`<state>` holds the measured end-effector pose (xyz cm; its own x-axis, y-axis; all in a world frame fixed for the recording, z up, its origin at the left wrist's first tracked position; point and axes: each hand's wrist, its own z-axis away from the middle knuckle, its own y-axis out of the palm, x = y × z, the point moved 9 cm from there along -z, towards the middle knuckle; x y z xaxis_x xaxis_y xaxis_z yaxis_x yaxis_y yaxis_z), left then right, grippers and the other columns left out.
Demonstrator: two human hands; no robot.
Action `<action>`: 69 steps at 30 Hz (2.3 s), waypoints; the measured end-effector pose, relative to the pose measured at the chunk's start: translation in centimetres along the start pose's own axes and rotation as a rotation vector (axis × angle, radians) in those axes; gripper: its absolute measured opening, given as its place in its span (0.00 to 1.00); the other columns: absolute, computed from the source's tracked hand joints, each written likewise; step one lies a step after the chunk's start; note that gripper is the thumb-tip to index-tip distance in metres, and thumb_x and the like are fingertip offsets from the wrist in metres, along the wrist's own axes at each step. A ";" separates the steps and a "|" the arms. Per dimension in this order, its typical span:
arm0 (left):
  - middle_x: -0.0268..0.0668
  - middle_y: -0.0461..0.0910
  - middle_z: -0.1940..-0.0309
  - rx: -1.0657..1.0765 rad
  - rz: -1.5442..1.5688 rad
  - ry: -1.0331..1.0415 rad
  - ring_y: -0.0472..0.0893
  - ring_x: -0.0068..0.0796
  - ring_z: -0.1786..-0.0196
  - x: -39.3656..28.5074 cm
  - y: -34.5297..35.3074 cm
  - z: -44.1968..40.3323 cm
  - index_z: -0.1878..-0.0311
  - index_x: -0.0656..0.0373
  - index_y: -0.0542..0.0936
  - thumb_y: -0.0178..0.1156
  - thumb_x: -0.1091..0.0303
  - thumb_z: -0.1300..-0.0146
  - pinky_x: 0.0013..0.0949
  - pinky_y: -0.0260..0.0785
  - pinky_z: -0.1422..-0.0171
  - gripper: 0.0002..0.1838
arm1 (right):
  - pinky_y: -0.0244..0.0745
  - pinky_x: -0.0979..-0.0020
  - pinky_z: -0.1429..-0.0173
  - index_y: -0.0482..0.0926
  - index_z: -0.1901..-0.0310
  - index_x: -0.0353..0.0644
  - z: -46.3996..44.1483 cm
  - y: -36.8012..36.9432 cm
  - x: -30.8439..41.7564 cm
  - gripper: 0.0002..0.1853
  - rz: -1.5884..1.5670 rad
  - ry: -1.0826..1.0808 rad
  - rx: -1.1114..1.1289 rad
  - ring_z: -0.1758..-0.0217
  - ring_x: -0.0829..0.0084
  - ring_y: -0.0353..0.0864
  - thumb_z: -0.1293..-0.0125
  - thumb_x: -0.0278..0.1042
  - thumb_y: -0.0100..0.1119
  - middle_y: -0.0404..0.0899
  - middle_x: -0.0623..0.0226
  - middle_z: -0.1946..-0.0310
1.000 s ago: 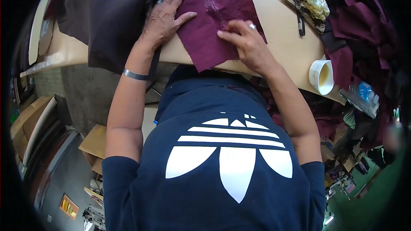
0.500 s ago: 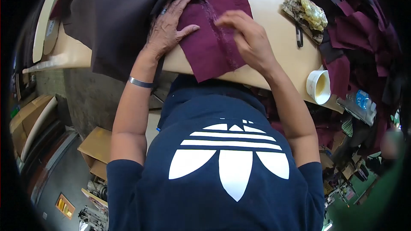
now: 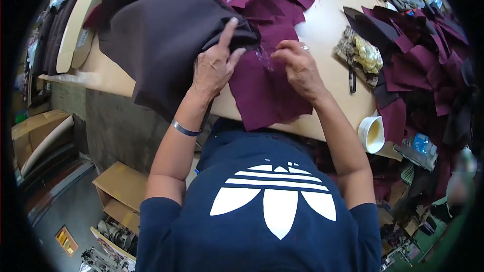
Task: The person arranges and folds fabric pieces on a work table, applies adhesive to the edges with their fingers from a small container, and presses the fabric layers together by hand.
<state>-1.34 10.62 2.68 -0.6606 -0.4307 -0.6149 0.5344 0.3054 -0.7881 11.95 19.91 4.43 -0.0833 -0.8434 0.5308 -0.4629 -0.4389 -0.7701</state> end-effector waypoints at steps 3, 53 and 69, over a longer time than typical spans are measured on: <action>0.55 0.79 0.71 -0.109 -0.141 -0.048 0.78 0.59 0.63 1.5 -1.0 -1.9 0.37 0.49 0.63 0.49 0.48 0.35 0.50 0.69 0.55 0.27 | 0.69 0.62 0.46 0.72 0.49 0.40 -1.1 -2.2 -3.3 0.26 -0.050 0.187 -0.188 0.53 0.57 0.74 0.52 0.13 0.46 0.75 0.56 0.59; 0.45 0.66 0.77 -0.152 -0.489 -0.101 0.68 0.41 0.72 16.5 -24.8 4.2 0.68 0.62 0.68 0.45 0.83 0.52 0.33 0.63 0.62 0.08 | 0.57 0.60 0.36 0.59 0.33 0.49 1.7 1.8 1.0 0.40 -0.097 0.159 -0.090 0.52 0.63 0.74 0.52 0.21 0.56 0.76 0.65 0.57; 0.54 0.70 0.44 0.024 -0.936 -0.152 0.72 0.53 0.44 20.5 -25.5 -10.1 0.42 0.45 0.71 0.45 0.72 0.42 0.50 0.63 0.40 0.23 | 0.70 0.75 0.63 0.62 0.36 0.49 0.1 -1.5 -3.8 0.33 -0.299 0.557 -0.108 0.71 0.73 0.74 0.45 0.17 0.50 0.76 0.64 0.70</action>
<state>-33.85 2.59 9.94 -0.7516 -0.5984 0.2777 -0.1654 -0.2367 -0.9574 13.05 23.76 3.49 -0.3696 -0.3891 0.8438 -0.6207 -0.5724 -0.5358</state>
